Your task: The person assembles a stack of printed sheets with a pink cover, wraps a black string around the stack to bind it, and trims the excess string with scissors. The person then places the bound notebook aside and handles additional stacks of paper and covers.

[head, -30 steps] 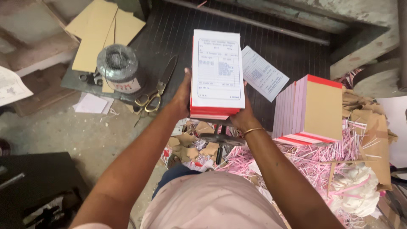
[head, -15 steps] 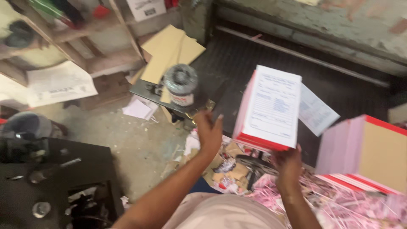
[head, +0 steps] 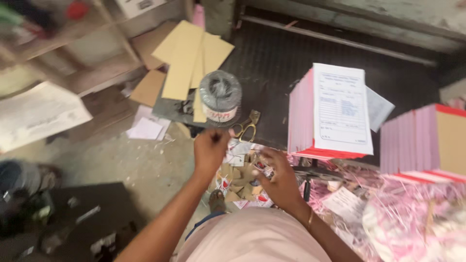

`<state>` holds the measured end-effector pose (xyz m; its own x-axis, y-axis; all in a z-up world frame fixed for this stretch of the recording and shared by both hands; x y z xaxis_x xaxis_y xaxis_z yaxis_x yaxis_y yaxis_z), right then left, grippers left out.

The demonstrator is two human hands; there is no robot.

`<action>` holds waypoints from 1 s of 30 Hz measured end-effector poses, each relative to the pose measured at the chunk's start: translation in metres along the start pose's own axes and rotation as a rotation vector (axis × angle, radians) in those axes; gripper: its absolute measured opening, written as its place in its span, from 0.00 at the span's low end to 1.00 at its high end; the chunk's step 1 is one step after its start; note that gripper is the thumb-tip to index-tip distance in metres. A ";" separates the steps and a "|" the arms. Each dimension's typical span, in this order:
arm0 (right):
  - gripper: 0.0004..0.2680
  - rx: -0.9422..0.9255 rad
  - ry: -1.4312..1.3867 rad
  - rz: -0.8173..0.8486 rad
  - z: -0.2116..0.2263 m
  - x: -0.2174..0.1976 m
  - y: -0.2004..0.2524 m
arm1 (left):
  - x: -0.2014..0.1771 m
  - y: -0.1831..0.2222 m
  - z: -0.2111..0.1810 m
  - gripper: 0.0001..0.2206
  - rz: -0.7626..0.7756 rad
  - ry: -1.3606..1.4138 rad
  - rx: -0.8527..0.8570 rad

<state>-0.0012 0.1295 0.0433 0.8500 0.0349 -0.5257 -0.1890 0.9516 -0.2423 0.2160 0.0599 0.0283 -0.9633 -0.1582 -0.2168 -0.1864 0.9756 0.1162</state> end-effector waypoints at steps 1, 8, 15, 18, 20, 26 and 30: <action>0.20 -0.053 -0.046 0.073 0.020 0.003 -0.013 | 0.000 0.016 -0.006 0.12 0.091 0.126 -0.060; 0.10 0.787 -0.850 0.387 0.037 -0.014 0.012 | -0.038 0.014 -0.048 0.10 -0.047 0.134 0.098; 0.08 1.050 -0.751 0.485 -0.051 -0.031 0.083 | 0.031 0.054 -0.053 0.27 0.826 -0.538 1.107; 0.10 1.155 -1.128 0.061 -0.115 -0.032 0.087 | 0.077 0.041 -0.009 0.11 1.145 -0.721 0.623; 0.07 1.221 -1.278 -0.230 -0.155 -0.034 0.079 | 0.098 0.025 0.019 0.08 1.100 -0.771 0.432; 0.08 1.319 -1.378 -0.700 -0.195 -0.036 0.033 | 0.171 -0.017 0.086 0.11 0.866 -0.910 0.268; 0.10 1.376 -1.421 -0.703 -0.194 -0.048 0.022 | 0.198 -0.025 0.129 0.14 0.808 -0.321 -0.304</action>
<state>-0.1420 0.0899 -0.0949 0.4269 -0.8275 0.3646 0.0893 0.4398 0.8936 0.0546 0.0233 -0.1425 -0.7316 0.6479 -0.2122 0.4332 0.6821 0.5891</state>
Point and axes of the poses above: each hand's wrist, its own y-axis away from the middle knuckle, its own x-axis out of the palm, z = x × y, the point moved 3 cm from there along -y, towards the middle knuckle, and after that the axes turned 1 degree about x, right-handed, at the moved point
